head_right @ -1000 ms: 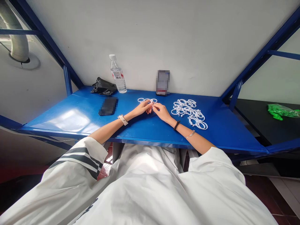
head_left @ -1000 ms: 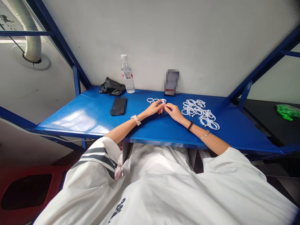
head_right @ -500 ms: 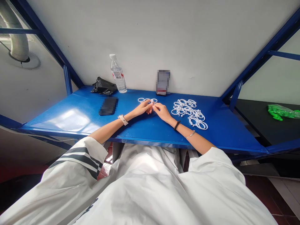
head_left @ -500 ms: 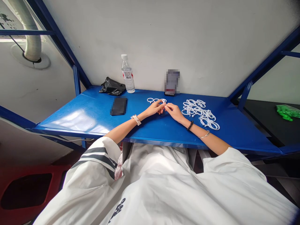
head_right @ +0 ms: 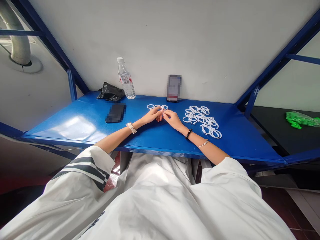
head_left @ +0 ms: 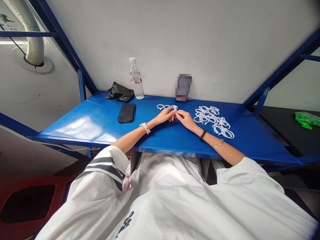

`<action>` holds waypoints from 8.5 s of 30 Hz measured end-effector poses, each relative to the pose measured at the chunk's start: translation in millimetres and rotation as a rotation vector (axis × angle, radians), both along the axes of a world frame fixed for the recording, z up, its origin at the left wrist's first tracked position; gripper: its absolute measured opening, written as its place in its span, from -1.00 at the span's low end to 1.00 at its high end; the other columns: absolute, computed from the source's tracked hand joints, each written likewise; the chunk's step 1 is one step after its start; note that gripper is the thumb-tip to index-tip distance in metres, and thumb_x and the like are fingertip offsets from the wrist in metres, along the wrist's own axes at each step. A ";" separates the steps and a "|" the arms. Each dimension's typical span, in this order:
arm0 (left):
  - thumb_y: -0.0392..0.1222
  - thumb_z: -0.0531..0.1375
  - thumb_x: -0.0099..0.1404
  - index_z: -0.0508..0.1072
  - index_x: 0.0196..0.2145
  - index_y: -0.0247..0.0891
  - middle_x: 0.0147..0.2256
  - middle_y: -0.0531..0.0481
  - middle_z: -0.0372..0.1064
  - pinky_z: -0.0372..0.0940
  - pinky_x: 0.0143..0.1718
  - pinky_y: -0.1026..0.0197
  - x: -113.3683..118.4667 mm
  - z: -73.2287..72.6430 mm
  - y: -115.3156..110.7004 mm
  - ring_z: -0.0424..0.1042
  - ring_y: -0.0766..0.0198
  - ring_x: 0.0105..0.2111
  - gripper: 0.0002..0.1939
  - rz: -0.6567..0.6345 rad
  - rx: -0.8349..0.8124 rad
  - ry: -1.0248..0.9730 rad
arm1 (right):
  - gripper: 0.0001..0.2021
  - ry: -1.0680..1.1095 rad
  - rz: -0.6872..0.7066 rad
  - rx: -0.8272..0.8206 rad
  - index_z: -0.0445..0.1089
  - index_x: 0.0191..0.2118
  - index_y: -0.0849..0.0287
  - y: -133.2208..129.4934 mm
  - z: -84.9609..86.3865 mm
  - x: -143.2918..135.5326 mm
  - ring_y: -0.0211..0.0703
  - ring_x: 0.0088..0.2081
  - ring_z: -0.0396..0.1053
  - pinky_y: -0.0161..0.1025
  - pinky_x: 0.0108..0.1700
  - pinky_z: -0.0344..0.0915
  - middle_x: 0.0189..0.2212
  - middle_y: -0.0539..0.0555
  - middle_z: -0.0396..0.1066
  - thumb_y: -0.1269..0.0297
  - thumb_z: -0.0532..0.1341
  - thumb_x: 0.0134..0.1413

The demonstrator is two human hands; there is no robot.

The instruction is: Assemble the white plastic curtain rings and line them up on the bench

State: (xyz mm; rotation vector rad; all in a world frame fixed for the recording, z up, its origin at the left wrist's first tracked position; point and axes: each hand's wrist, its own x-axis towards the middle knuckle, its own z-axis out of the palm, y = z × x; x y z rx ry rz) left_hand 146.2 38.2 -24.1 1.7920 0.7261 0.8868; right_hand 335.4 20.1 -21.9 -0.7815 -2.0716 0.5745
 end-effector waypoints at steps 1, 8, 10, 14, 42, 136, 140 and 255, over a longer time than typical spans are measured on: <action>0.34 0.11 0.37 0.25 -0.15 -0.27 -0.55 0.11 0.40 0.23 -0.52 0.36 -0.1 0.1 -0.1 0.37 0.42 -0.59 -0.45 -0.002 0.005 -0.001 | -0.64 -0.005 -0.003 0.002 0.46 -0.40 0.15 -0.3 0.5 0.0 -0.11 -0.31 0.35 -0.16 -0.21 0.28 -0.40 0.08 0.47 0.12 0.07 0.34; 0.37 0.08 0.37 0.25 -0.19 -0.27 -0.55 0.09 0.39 0.24 -0.52 0.35 -0.4 2.0 -2.2 0.36 0.41 -0.59 -0.44 -0.002 0.040 0.003 | -0.62 -0.037 -0.005 0.032 0.48 -0.39 0.13 -2.0 3.3 -0.2 -0.09 -0.30 0.36 -0.13 -0.17 0.29 -0.39 0.09 0.52 0.11 0.04 0.38; 0.34 0.07 0.39 0.25 -0.19 -0.27 -0.54 0.09 0.39 0.24 -0.51 0.35 -0.2 2.9 -3.0 0.36 0.41 -0.59 -0.46 0.007 0.045 0.009 | -0.60 -0.041 -0.005 0.032 0.48 -0.39 0.13 -1.7 3.1 -0.1 -0.08 -0.29 0.36 -0.14 -0.18 0.30 -0.38 0.09 0.52 0.08 0.04 0.38; 0.29 0.07 0.42 0.25 -0.22 -0.27 -0.54 0.10 0.39 0.25 -0.51 0.36 0.4 3.9 -3.8 0.36 0.43 -0.59 -0.51 0.022 0.048 0.023 | -0.59 -0.046 -0.013 0.040 0.47 -0.39 0.13 -1.2 2.4 0.2 -0.09 -0.30 0.35 -0.14 -0.19 0.30 -0.37 0.09 0.53 0.05 0.04 0.38; 0.12 0.20 0.40 0.27 -0.28 -0.26 -0.58 0.14 0.35 0.20 -0.54 0.35 0.1 7.7 -1.3 0.35 0.41 -0.61 -0.63 0.209 0.039 -0.097 | -0.63 -0.132 -0.076 0.121 0.54 -0.27 0.09 -4.1 3.1 -1.2 -0.04 -0.31 0.32 -0.05 -0.14 0.31 -0.35 0.11 0.54 0.01 0.09 0.38; 0.11 0.46 0.08 0.41 -0.45 -0.35 -0.53 0.08 0.31 0.22 -0.39 0.34 2.2 14.1 -12.5 0.29 0.44 -0.49 -0.53 -0.070 -0.373 -0.307 | -0.49 0.320 -0.024 -0.220 0.28 0.15 -0.02 -3.7 1.0 -0.7 -0.07 -0.20 0.40 -0.21 -0.32 0.38 -0.18 0.07 0.42 -0.09 0.29 0.15; 0.16 0.45 0.07 0.42 -0.43 -0.34 -0.56 0.10 0.30 0.18 -0.42 0.34 3.8 13.5 -12.3 0.28 0.44 -0.52 -0.51 -0.008 -0.316 -0.277 | -0.34 0.291 -0.033 -0.195 0.16 0.27 -0.06 -0.6 -2.8 -0.6 -0.03 -0.12 0.41 -0.18 -0.27 0.44 -0.07 0.12 0.41 -0.17 0.28 0.15; -0.05 0.27 0.31 0.58 -0.27 -0.35 -0.62 0.10 0.29 0.03 -0.48 0.28 6.2 7.6 -13.0 0.18 0.38 -0.60 -0.73 0.327 0.321 0.235 | -0.57 0.515 -0.074 -0.455 0.54 -0.46 0.13 -1.0 5.9 -4.6 -0.26 -0.41 0.25 -0.24 -0.28 0.27 -0.47 -0.02 0.43 -0.17 0.48 -0.22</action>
